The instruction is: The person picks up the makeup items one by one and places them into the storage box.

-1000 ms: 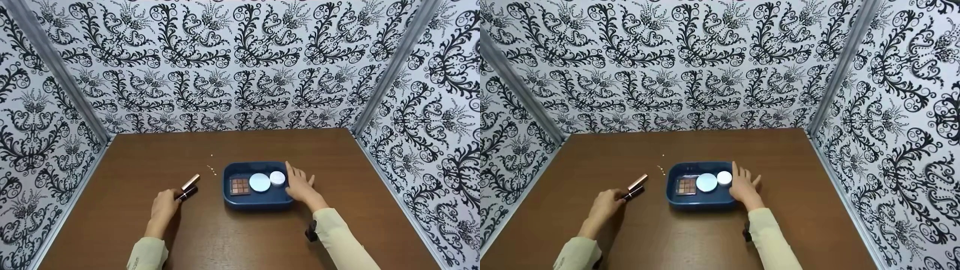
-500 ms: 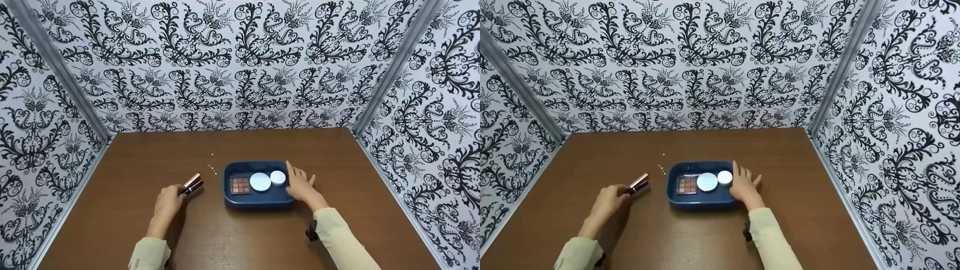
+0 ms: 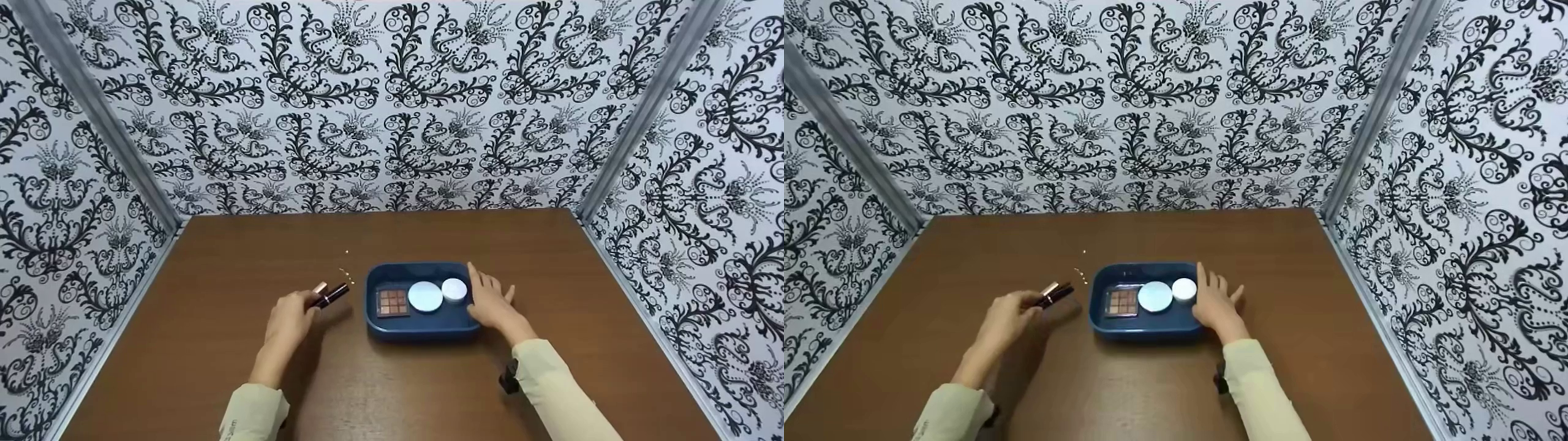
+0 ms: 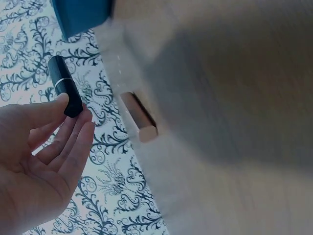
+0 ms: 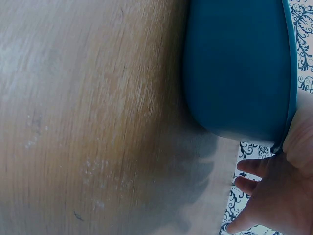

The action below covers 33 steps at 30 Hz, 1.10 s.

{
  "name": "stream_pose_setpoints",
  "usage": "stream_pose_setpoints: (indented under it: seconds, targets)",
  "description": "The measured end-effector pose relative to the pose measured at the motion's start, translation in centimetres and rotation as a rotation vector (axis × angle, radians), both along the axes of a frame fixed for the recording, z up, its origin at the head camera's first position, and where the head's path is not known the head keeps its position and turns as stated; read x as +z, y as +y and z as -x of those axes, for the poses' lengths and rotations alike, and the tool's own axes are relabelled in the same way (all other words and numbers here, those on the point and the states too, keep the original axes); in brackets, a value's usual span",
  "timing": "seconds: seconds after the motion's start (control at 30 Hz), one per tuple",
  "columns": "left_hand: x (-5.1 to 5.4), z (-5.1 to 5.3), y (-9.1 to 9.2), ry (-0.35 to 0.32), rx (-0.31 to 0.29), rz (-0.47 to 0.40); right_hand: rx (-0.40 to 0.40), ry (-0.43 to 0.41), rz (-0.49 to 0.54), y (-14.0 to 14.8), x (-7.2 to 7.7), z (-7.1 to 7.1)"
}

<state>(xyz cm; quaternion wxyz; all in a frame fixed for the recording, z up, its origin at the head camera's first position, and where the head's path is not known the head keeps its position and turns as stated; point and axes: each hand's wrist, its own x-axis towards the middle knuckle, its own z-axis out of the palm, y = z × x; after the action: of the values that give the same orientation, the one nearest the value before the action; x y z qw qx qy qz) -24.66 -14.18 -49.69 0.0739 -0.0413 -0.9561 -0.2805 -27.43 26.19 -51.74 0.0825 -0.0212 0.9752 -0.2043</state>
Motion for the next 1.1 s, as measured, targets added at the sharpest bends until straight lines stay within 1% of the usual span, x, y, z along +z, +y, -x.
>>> stream_pose_setpoints:
  seconds: [0.17,0.33,0.47,0.7,0.8,0.97,1.1]
  targets:
    - [0.5,-0.1,1.2,0.034,-0.025,-0.017,0.001,-0.005,-0.005,0.0,0.0,0.0]
    - [1.0,0.0,2.2,0.058,-0.059,-0.014,0.006,-0.011,-0.005,0.0,0.1,-0.1]
    - [1.4,0.1,3.0,0.065,-0.078,-0.003,0.004,-0.004,-0.003,0.0,0.2,-0.1]
    - [2.0,0.2,4.6,0.072,-0.105,-0.007,0.002,0.000,-0.002,0.1,0.1,0.0]
    - [2.1,0.3,5.4,0.099,-0.126,0.017,0.003,-0.001,-0.001,0.1,0.1,0.0]
    - [2.0,0.5,6.7,0.142,-0.178,0.051,0.002,0.001,0.001,0.1,0.1,0.0]
    - [2.0,0.7,7.6,0.113,-0.195,0.047,0.003,0.003,-0.006,0.1,0.1,0.0]
